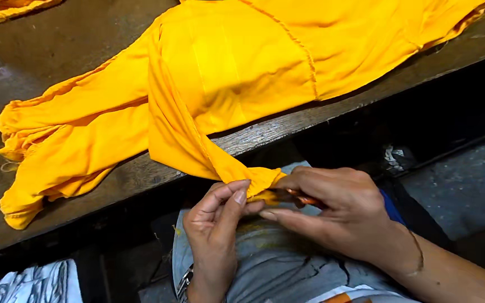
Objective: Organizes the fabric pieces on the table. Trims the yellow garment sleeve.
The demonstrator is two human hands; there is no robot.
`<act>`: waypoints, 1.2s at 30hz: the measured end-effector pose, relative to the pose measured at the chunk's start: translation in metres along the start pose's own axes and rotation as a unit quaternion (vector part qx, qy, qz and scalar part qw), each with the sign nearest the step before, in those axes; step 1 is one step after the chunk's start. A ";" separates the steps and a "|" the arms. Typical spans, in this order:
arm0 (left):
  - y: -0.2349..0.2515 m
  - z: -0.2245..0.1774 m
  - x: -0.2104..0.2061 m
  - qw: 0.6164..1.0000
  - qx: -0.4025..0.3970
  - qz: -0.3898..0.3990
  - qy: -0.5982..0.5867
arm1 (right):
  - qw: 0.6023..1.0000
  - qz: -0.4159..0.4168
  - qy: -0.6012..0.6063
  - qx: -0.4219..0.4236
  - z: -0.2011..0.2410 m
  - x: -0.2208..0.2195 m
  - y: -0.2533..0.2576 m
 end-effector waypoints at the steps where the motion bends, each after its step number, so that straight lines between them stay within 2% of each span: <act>1: -0.001 0.000 0.000 1.000 -0.009 0.006 0.012 | 1.000 -0.007 -0.002 -0.012 -0.003 -0.002 0.003; 5: -0.002 0.000 0.002 0.999 -0.013 0.003 0.035 | 0.999 0.004 0.013 0.043 -0.001 -0.007 0.005; 9: -0.003 0.000 0.000 0.998 0.033 -0.036 0.049 | 0.992 0.051 -0.010 0.118 0.005 -0.015 -0.006; 13: -0.003 0.002 0.001 0.998 0.056 -0.012 0.014 | 0.986 0.064 -0.020 0.152 0.009 -0.016 -0.016; 15: -0.003 0.003 0.002 0.998 0.055 0.006 -0.003 | 0.988 0.066 -0.038 0.136 0.008 -0.008 -0.018; 18: -0.005 0.000 0.004 0.998 0.057 0.019 -0.002 | 0.987 0.067 -0.130 0.061 0.002 0.010 -0.017; 22: -0.008 -0.006 0.004 0.997 0.068 0.028 0.000 | 0.968 0.039 -0.233 0.083 -0.008 0.023 -0.021; 36: -0.011 -0.009 -0.008 0.995 0.099 -0.005 -0.004 | 0.967 0.001 -0.217 0.134 -0.001 0.007 -0.027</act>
Point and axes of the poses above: each hand's wrist, its own y-axis towards the middle knuckle, its own x-axis out of the back of the hand, z = x × y, the point moved 2 cm from there along y, towards the middle knuckle
